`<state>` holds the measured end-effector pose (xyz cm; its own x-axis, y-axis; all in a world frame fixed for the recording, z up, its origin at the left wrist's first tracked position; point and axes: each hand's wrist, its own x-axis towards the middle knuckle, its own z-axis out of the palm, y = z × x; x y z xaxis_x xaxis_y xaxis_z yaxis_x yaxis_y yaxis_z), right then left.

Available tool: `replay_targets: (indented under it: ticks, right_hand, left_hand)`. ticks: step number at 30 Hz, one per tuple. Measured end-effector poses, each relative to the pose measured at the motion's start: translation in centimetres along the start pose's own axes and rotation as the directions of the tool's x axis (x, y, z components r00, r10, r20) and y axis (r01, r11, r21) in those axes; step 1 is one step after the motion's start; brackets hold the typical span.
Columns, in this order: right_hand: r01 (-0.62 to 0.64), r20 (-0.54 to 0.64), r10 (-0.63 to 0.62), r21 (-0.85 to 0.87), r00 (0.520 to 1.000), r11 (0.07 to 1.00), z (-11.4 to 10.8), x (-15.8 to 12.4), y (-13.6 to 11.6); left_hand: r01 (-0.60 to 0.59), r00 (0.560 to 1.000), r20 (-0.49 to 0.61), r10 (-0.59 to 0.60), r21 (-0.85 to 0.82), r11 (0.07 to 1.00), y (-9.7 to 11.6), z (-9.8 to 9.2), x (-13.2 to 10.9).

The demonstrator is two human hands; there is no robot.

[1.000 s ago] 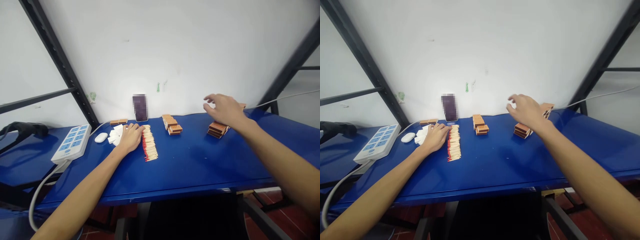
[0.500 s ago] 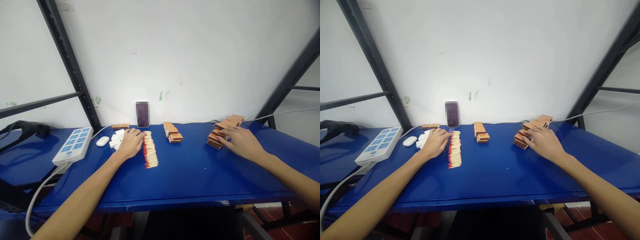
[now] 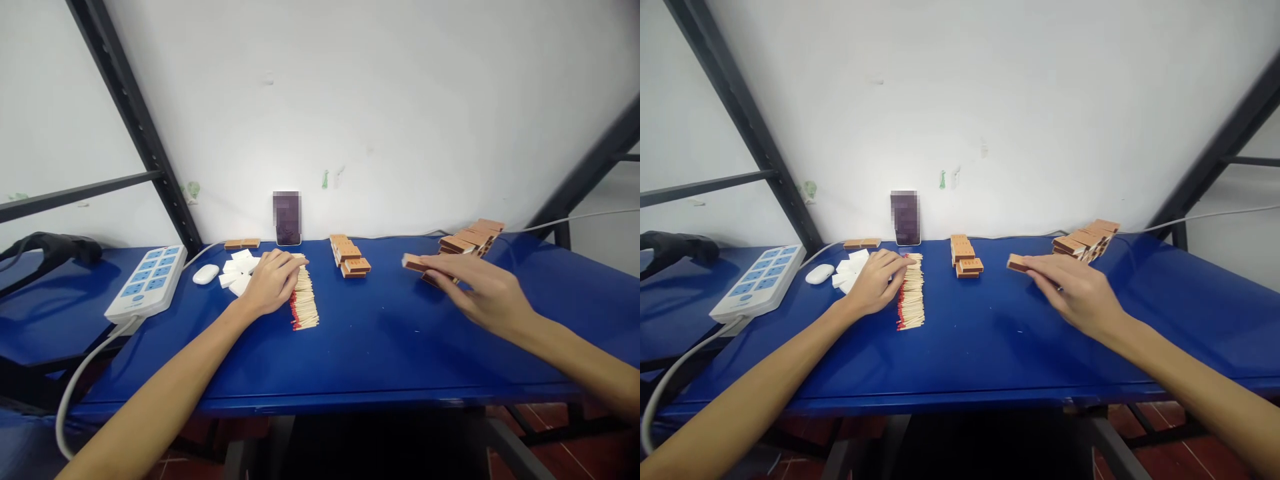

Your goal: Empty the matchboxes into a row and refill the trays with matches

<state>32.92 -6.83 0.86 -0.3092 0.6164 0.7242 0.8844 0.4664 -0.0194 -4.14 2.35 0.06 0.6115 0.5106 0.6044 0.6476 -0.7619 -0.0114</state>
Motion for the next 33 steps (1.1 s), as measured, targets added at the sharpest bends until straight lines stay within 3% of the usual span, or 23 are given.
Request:
replay_targets:
  ticks: [1,5,9,13,17,21,27,30,33]
  right_hand:
    - [0.058,0.023,-0.06,0.061,0.998,0.996,0.2,0.5,-0.8]
    - [0.272,-0.116,-0.253,0.204,0.96,0.94,1.4,2.1,-3.2]
    - [0.347,-0.191,-0.301,0.303,0.934,0.887,3.5,3.6,-5.8]
    - [0.392,-0.223,-0.329,0.375,0.918,0.84,6.1,5.5,-8.5]
    - [0.341,-0.253,-0.254,0.406,0.933,0.848,7.9,7.3,-10.3]
    - [0.316,-0.24,-0.228,0.446,0.944,0.837,8.7,8.1,-11.3]
    - [0.27,-0.23,-0.176,0.483,0.957,0.833,8.7,8.3,-11.8]
    - [0.141,-0.113,-0.096,0.523,0.989,0.841,8.7,9.1,-11.2]
    - [-0.115,0.167,0.008,0.641,0.986,0.759,9.2,10.5,-10.4]
  left_hand:
    - [-0.014,1.0,-0.019,0.013,-0.014,1.0,0.1,-0.1,0.0]
    - [-0.117,0.989,-0.1,0.109,-0.086,0.989,0.9,-0.6,0.1]
    - [-0.153,0.985,-0.096,0.141,-0.135,0.979,2.0,-0.9,0.1]
    - [-0.124,0.985,-0.145,0.089,-0.253,0.96,2.6,-0.4,0.3]
    - [-0.107,0.956,-0.293,0.009,-0.319,0.942,2.1,0.1,0.2]
    - [-0.068,0.949,-0.311,-0.057,-0.376,0.924,1.7,-0.1,0.0]
    - [-0.11,0.931,-0.365,-0.006,-0.296,0.949,1.1,0.9,0.0]
    - [-0.074,0.941,-0.338,-0.003,-0.217,0.973,0.2,1.2,-0.1]
    - [-0.028,0.955,-0.296,-0.022,-0.162,0.986,-0.8,0.9,-0.1]
